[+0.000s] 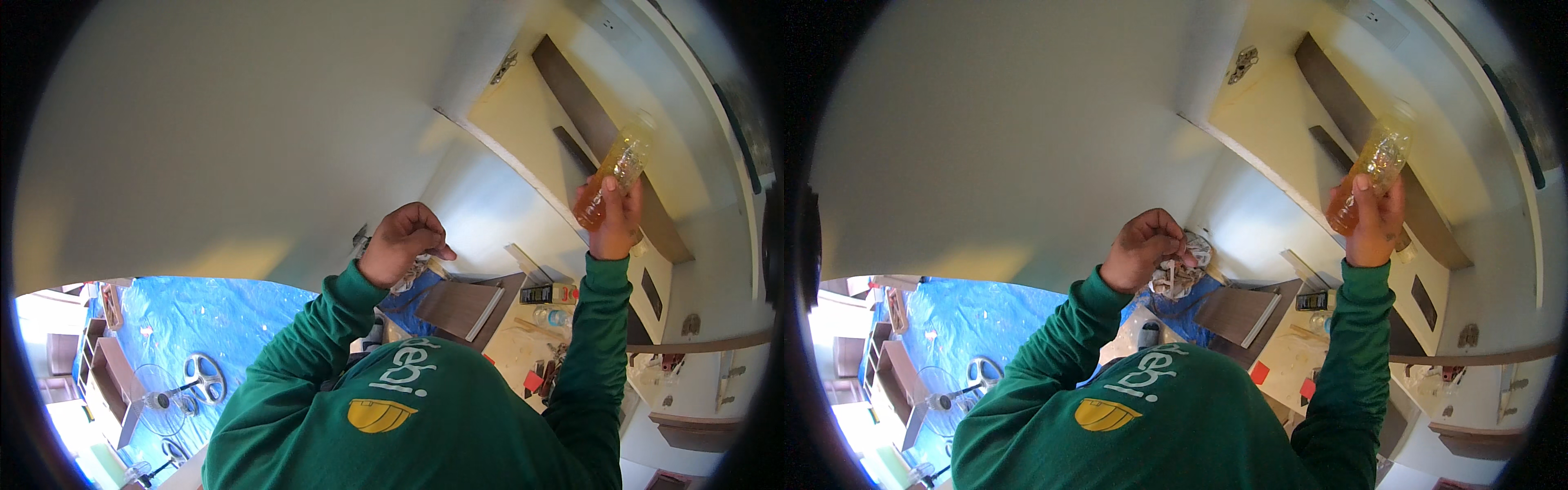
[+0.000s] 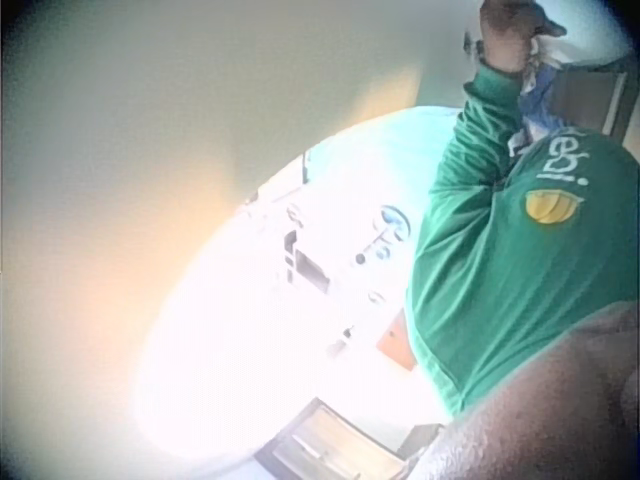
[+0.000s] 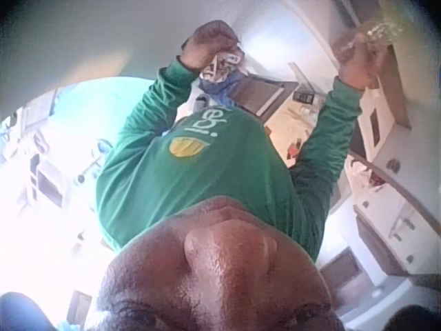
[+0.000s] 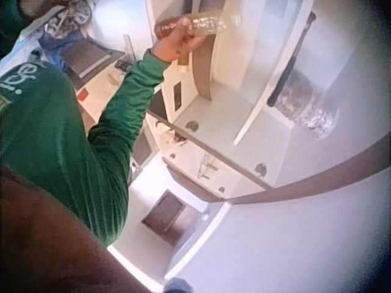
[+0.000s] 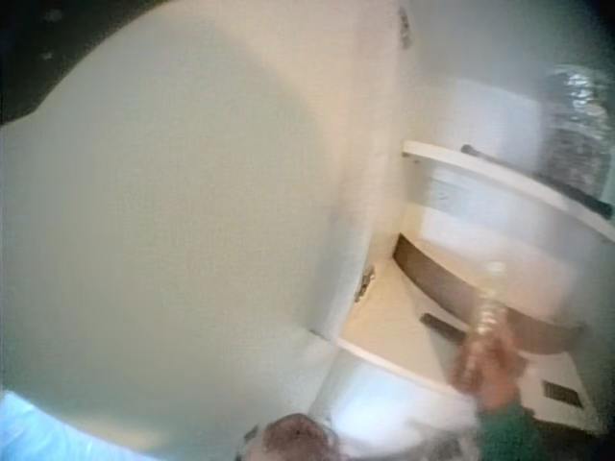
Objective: The person applies a yellow liquid to a gap between a white cabinet and a wooden trim, then uses a chisel to adjust the trim. The person also wipes the trim with a cloth and uses a sanding block to smooth the surface.
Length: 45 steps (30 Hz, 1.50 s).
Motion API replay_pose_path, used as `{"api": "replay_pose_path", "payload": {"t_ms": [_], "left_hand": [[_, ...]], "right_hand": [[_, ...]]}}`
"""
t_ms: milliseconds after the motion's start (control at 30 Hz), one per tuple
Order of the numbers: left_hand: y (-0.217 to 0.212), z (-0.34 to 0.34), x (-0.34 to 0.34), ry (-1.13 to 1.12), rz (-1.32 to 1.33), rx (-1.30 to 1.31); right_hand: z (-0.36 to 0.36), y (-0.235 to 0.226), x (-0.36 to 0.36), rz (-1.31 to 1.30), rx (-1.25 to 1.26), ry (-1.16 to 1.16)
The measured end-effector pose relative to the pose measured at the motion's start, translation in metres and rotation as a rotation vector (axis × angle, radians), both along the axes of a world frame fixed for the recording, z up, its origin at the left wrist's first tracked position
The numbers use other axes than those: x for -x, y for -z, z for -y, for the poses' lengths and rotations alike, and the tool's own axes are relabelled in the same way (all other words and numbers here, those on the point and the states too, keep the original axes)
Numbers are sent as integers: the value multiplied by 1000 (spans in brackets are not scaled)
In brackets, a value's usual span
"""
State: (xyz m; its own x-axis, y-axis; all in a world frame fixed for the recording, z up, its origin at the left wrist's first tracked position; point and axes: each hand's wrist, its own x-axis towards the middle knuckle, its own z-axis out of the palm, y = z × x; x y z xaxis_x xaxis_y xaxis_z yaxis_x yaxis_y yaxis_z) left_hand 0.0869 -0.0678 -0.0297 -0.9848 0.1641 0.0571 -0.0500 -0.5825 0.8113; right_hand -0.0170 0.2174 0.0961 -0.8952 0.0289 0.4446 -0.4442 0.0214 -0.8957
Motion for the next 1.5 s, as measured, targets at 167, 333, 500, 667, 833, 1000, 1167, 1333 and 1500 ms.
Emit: {"api": "replay_pose_path", "payload": {"t_ms": [167, 333, 500, 667, 833, 1000, 1167, 1333, 1500], "left_hand": [[17, 0, -8, -52, 55, -13], [26, 3, -9, -112, -28, 118], [25, 9, -15, -181, 41, 154], [7, 10, -22, -234, 65, 75], [-24, 6, -21, -217, -28, 164], [-44, -10, -14, -219, -138, 359], [-55, -24, -16, -203, -179, 398], [-57, -29, -18, -185, -213, 393], [-63, -32, -22, -196, -206, 389]], "right_hand": [[0, -1, -1, 2, -3, -8], [-1, -4, -2, 5, -27, -42], [-9, -36, -30, -3, -291, -196], [-16, -79, -56, 175, -708, -384], [-15, -107, -62, 223, -1085, -385], [7, -149, -61, 1, -1526, -512], [33, -165, -63, -65, -1630, -613], [42, -168, -64, -72, -1748, -595], [32, -158, -58, -193, -1672, -596]]}}
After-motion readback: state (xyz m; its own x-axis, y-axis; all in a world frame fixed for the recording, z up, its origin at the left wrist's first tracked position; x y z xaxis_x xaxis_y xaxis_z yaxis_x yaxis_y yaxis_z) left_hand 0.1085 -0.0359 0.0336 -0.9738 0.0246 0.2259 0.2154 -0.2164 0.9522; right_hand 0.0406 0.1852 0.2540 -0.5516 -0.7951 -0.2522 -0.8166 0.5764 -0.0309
